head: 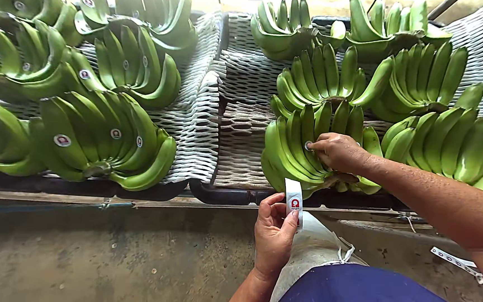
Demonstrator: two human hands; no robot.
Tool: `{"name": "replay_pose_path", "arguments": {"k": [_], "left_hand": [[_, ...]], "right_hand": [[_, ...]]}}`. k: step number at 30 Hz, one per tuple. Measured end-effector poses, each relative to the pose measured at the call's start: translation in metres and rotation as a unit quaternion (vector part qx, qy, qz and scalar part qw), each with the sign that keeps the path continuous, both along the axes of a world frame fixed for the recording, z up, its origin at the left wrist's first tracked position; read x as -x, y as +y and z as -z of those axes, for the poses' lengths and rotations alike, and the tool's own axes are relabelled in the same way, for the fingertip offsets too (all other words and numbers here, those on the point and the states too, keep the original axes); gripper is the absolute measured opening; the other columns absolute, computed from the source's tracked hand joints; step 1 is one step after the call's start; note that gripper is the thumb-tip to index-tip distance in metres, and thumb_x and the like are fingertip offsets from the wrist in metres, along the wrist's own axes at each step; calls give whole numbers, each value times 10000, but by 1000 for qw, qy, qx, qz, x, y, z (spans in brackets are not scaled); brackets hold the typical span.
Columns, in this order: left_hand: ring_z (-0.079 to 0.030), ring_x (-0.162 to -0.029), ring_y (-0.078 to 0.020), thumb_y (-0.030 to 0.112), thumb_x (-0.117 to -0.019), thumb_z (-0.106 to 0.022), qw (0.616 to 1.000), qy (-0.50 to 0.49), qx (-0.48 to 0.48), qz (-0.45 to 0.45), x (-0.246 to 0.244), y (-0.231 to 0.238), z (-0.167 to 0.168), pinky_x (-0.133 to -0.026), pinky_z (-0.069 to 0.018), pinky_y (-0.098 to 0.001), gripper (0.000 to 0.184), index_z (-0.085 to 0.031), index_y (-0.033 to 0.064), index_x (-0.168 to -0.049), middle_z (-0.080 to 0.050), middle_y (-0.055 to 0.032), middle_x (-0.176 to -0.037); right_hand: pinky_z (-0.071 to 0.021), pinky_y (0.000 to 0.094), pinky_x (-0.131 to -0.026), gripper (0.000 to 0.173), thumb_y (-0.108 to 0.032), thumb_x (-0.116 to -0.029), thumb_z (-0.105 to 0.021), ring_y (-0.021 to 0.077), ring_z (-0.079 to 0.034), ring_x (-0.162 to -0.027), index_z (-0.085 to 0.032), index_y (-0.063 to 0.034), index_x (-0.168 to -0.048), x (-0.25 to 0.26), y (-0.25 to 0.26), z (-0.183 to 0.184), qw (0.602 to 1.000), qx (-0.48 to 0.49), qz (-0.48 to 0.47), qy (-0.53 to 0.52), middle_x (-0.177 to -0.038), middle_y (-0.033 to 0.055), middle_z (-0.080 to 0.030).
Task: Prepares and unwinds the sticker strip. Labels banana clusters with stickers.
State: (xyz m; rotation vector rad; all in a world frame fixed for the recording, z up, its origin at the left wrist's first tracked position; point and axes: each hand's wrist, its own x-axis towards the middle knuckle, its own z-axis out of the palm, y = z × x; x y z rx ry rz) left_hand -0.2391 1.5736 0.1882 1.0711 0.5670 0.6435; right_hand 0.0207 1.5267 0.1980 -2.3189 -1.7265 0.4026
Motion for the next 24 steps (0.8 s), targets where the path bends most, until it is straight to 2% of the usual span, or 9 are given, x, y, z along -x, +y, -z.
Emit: {"name": "replay_pose_path", "arguments": {"k": [2, 4, 9, 14, 18, 20, 21, 22, 24], "left_hand": [[-691, -751, -57, -127, -871, -608, 1000, -5, -3, -1, 1, 0, 2, -679, -599, -224, 424, -470, -89, -1270, -693, -3, -879], [-694, -761, -59, -129, -869, -611, 1000, -11, -5, -1, 1, 1, 3, -690, -603, -227, 427, -471, -91, -1271, -692, -3, -885], [-691, -758, -59, -129, -867, -616, 1000, -9, -3, -1, 2, 5, 2, -694, -603, -227, 433, -468, -96, -1272, -685, -7, -877], [-690, -766, -59, -135, -863, -615, 1000, -13, 4, 5, 4, 7, 2, -712, -604, -233, 436, -464, -99, -1271, -683, -8, -879], [-694, -786, -58, -134, -861, -618, 1000, -23, -2, 4, 4, 8, 0, -731, -604, -234, 459, -443, -105, -1284, -690, -9, -900], [-697, -788, -62, -136, -861, -622, 1000, -29, -4, -1, 4, 9, -2, -732, -606, -239, 479, -421, -107, -1296, -691, -13, -898], [-697, -787, -63, -139, -859, -624, 1000, -29, -4, -5, 3, 10, -4, -734, -607, -240, 493, -413, -107, -1303, -690, -12, -893], [-699, -783, -63, -141, -855, -627, 1000, -28, -3, -11, 2, 11, -5, -733, -608, -240, 505, -406, -103, -1307, -690, -9, -886], [-701, -773, -63, -141, -854, -630, 999, -30, 2, -20, 1, 11, -7, -723, -609, -241, 506, -401, -86, -1302, -695, -1, -874]], "right_hand": [[-555, 605, -771, 216, 31, -929, -592, 417, -717, -891, -784, 18, -1028, -2, 3, 5, 999, -44, 25, 14, -928, 223, -733], [-546, 596, -785, 172, 2, -926, -612, 391, -716, -884, -781, 7, -958, -4, 8, 5, 997, -40, 62, 33, -902, 203, -737], [-532, 570, -793, 68, -46, -906, -700, 334, -696, -858, -745, -5, -937, -9, 17, 7, 987, 1, 132, 94, -873, 169, -722], [-518, 575, -817, 88, -77, -920, -714, 329, -681, -895, -712, -10, -976, -13, 26, -1, 972, 97, 167, 133, -901, 160, -709], [-511, 593, -812, 114, -126, -922, -724, 339, -677, -898, -712, -17, -948, -17, 24, -9, 965, 172, 154, 122, -889, 160, -705], [-517, 614, -767, 111, -119, -909, -729, 361, -681, -861, -716, -13, -938, -8, 11, -18, 982, 124, 117, 82, -866, 165, -700], [-530, 599, -731, 100, -96, -893, -733, 360, -683, -826, -721, -4, -930, 4, 3, -28, 993, 52, 85, 63, -854, 167, -693], [-555, 544, -678, 94, -83, -862, -733, 323, -683, -769, -732, -8, -918, 20, -4, -39, 997, -36, 35, 54, -832, 148, -689], [-582, 353, -641, 118, -149, -871, -718, 181, -667, -742, -764, -55, -926, 59, -13, -62, 985, -137, -69, 77, -847, 77, -692]]}}
